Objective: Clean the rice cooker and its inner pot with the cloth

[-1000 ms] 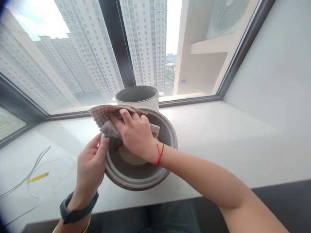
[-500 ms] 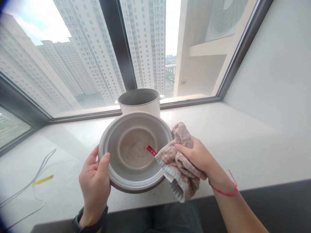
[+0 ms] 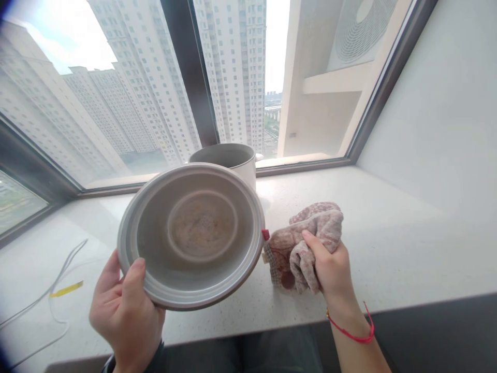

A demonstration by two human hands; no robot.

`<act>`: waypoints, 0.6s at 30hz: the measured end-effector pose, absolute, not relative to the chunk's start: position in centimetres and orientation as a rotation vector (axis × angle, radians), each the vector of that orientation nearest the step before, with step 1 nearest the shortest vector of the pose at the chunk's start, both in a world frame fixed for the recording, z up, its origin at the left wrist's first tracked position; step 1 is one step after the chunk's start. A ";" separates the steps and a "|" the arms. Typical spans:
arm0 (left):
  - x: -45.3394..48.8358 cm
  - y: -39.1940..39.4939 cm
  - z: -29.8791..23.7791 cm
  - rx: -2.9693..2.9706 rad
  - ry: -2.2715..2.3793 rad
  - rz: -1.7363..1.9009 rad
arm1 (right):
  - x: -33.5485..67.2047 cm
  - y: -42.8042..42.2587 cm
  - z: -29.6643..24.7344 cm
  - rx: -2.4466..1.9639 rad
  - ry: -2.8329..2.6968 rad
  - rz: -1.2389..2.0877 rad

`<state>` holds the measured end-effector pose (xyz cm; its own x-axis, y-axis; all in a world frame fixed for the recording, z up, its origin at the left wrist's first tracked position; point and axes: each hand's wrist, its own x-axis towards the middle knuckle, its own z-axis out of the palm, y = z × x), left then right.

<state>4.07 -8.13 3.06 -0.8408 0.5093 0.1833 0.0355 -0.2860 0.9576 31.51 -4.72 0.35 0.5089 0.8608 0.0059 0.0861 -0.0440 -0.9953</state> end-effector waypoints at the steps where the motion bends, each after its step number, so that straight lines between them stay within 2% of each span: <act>1: 4.1 -8.2 3.1 0.678 1.652 2.209 | 31.5 -4.6 0.4 -1.477 -0.786 0.765; 11: 4.4 -7.6 2.6 0.658 1.585 2.480 | 31.1 -4.4 1.0 -1.228 -0.458 0.631; 18: 5.0 -7.8 2.4 0.667 1.584 2.476 | 30.6 -4.6 1.0 -1.185 -0.472 0.674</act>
